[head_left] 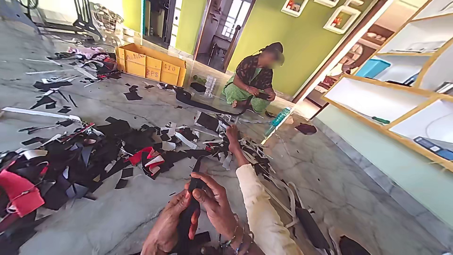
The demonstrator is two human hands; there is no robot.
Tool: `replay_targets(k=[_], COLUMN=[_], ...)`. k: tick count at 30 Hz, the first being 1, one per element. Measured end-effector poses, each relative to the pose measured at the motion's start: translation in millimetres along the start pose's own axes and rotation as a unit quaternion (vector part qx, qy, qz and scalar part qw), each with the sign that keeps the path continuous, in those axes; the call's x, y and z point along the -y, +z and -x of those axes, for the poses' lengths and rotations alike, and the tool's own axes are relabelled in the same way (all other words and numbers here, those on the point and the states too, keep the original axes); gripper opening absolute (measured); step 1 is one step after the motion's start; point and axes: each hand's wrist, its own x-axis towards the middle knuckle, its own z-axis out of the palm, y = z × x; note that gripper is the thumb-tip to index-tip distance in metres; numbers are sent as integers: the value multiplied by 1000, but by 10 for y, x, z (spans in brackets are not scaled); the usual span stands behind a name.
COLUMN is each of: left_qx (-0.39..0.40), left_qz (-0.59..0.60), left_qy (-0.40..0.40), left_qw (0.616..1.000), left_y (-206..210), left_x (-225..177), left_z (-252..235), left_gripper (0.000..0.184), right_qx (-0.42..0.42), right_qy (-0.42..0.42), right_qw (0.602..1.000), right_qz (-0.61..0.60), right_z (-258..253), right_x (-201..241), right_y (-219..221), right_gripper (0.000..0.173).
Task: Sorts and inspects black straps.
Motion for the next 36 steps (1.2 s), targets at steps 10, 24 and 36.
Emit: replay_targets(k=[10, 24, 36], left_qx=[42, 58, 47], left_qz=[58, 65, 61], left_qy=[-3, 10, 20], left_qw=[997, 996, 997], left_y=[-35, -48, -64], left_x=[60, 91, 64], left_z=[-19, -33, -17], left_gripper=[36, 33, 29], right_qx=[46, 37, 32], right_qy=[7, 8, 21], right_qw=[999, 999, 999], right_qz=[-20, -13, -23], right_z=[-16, -6, -32], right_x=[17, 7, 44], right_y=[-24, -35, 9], right_gripper=[48, 45, 45])
